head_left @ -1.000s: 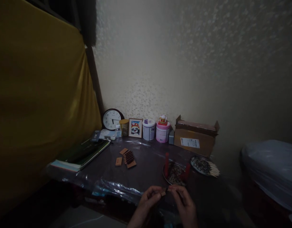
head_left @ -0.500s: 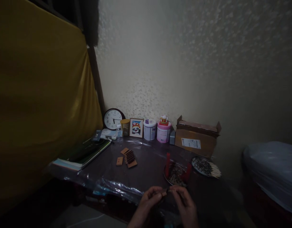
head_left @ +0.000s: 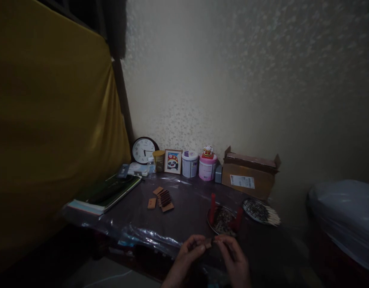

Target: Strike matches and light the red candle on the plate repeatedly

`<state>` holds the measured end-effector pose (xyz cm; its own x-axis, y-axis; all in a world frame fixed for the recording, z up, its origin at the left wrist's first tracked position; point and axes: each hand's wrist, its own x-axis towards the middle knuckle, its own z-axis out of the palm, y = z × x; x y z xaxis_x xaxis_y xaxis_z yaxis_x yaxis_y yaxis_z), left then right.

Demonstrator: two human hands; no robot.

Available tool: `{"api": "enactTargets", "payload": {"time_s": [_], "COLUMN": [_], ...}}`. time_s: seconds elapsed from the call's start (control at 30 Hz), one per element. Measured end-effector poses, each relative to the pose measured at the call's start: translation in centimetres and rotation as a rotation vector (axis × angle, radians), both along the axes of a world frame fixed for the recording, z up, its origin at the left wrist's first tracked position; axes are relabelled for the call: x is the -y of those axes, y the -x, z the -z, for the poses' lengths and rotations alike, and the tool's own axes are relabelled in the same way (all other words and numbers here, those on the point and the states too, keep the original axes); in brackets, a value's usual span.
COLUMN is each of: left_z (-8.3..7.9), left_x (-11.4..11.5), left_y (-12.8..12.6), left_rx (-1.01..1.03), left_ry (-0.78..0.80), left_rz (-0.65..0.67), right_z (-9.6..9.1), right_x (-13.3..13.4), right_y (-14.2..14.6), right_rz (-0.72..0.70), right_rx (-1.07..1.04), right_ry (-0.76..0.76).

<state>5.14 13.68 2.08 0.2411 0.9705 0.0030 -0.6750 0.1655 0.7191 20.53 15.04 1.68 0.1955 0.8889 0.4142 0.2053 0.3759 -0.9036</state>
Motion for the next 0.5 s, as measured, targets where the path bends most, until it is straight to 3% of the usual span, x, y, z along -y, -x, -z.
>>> {"api": "enactTargets", "payload": {"time_s": [0.5], "left_z": [1.03], "left_x": [-0.76], "left_y": [-0.10], "left_rx": [-0.009], "left_ry": [0.057], "left_rz": [-0.006], "right_z": [0.67], "right_x": [-0.34], "right_y": [-0.07], "right_rz": [0.002], "right_rx": [0.023], "right_ry": [0.020]}}
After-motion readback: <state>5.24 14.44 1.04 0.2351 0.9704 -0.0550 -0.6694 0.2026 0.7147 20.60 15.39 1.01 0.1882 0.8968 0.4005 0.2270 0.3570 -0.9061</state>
